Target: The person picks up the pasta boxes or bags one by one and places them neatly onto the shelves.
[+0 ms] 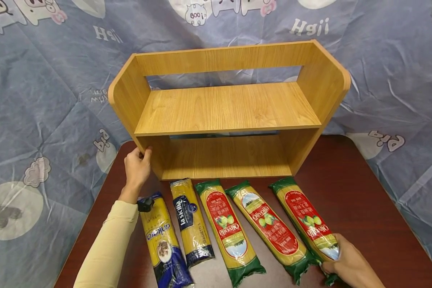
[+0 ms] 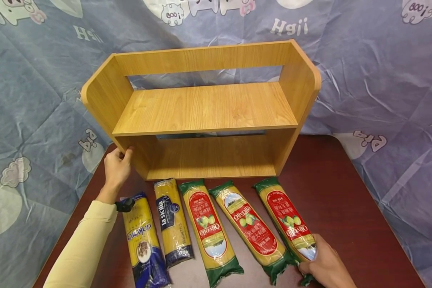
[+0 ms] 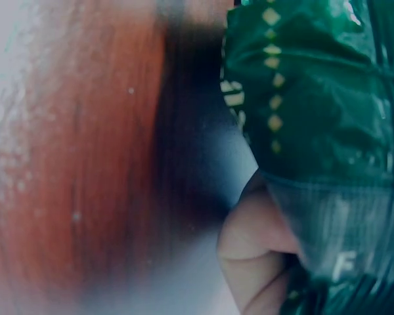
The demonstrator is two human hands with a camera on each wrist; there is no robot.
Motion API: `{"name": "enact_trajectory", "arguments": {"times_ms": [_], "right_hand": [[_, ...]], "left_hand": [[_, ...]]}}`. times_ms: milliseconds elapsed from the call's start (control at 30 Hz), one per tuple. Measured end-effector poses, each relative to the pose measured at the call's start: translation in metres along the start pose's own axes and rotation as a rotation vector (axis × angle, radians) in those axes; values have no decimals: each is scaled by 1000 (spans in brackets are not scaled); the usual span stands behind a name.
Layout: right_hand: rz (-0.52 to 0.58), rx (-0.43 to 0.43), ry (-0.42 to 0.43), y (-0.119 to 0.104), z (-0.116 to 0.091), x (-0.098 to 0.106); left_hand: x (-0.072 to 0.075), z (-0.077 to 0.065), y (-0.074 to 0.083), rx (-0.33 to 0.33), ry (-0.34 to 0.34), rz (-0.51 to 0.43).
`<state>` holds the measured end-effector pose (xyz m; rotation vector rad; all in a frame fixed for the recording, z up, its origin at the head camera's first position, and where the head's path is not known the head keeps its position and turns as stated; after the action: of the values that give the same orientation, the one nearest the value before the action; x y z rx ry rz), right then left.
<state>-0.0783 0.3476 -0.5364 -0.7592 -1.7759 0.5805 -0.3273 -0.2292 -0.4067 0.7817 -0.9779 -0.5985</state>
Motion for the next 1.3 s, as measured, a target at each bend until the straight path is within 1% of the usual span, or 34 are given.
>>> {"name": "enact_trajectory", "arguments": {"times_ms": [267, 500, 600, 800, 933, 1033, 1300], "right_hand": [[33, 11, -6, 1, -3, 1], [70, 13, -31, 3, -6, 3], [74, 29, -29, 3, -7, 4], [117, 64, -30, 2, -11, 7], [132, 81, -29, -2, -12, 9], [163, 82, -38, -7, -11, 10], [273, 45, -50, -23, -10, 12]], "left_hand": [[0, 0, -1, -16, 2, 5], [-1, 1, -3, -8, -4, 12], [-1, 2, -4, -1, -7, 8], [-1, 3, -4, 8, -15, 7], [0, 4, -4, 5, -20, 4], [1, 4, -4, 3, -19, 1], [1, 4, -3, -10, -34, -4]]}}
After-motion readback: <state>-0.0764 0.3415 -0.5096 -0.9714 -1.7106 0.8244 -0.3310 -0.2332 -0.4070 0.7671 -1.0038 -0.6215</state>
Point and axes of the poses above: each hand's wrist, its own z-axis towards the middle knuckle, its own x-axis out of the back of the hand, y = z × x, the point moved 7 cm from there along z, towards the middle knuckle, and after that the axes turned 9 degrees about x, right-handed, at the moved point
